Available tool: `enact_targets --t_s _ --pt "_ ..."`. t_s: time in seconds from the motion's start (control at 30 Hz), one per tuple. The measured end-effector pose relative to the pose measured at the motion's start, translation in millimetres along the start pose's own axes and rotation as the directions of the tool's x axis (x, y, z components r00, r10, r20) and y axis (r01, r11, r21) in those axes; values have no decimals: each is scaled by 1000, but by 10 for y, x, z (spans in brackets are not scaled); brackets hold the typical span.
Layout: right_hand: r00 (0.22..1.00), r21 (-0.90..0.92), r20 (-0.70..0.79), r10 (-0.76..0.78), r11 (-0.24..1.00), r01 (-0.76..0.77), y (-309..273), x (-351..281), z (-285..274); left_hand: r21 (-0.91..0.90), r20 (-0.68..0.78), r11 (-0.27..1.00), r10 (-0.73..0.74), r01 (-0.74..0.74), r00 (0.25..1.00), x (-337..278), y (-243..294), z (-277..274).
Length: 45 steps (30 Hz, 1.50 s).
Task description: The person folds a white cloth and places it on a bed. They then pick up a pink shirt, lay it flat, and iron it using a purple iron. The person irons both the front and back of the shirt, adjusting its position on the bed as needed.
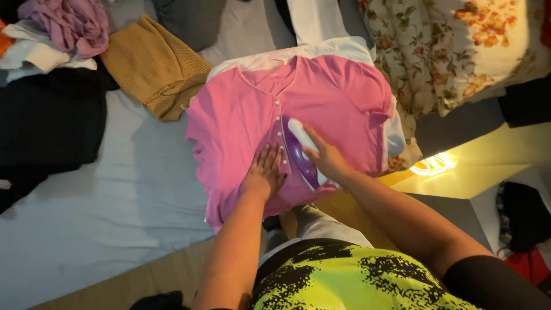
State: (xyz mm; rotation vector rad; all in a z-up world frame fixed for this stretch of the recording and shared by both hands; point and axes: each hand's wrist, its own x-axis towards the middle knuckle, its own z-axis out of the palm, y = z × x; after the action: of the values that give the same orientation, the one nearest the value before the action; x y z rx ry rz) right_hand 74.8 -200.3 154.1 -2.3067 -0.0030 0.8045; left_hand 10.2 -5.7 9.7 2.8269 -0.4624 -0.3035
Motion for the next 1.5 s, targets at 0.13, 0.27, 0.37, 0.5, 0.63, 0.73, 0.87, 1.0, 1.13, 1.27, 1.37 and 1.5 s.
enact_targets --t_s 0.13,0.27,0.37,0.5,0.63,0.73,0.87,1.0,1.13,1.27,1.37,1.5 --pt "985 46 -134 -107 992 114 -391 402 -76 30 191 999 -47 42 980 36 -39 -63" --pt "992 258 -106 -66 962 92 161 1147 -5 20 315 998 -59 55 947 136 -35 -170" --pt "970 47 -131 -203 977 210 62 405 4 69 303 997 -60 41 951 76 42 -235" --pt "999 76 -19 49 996 -47 70 142 162 20 226 999 -50 47 973 76 -24 -42" --pt "998 -14 -48 34 999 -35 27 415 235 7 117 997 -83 83 990 181 -54 150" --pt "998 -51 -69 14 999 -17 113 691 277 -11 118 993 -113 115 987 221 -45 255" --pt "995 66 -97 25 998 -19 -72 660 178 90 275 986 -159 139 948 230 40 -56" --pt "995 79 -96 -17 997 25 -10 405 53 119 301 986 -149 118 942 173 92 -13" --pt "993 -17 -110 -52 999 50 -223 -412 -119 29 105 995 -94 92 990 131 105 -32" --pt "998 6 -69 0 1000 0 221 -716 -30 -60 138 979 -183 193 973 232 134 181" --pt "995 77 -96 -34 996 41 700 -673 42 -177 108 938 -282 298 953 186 377 -11" --pt "990 97 -121 -67 992 79 913 -893 -31 -310 25 912 -274 268 961 279 605 11"
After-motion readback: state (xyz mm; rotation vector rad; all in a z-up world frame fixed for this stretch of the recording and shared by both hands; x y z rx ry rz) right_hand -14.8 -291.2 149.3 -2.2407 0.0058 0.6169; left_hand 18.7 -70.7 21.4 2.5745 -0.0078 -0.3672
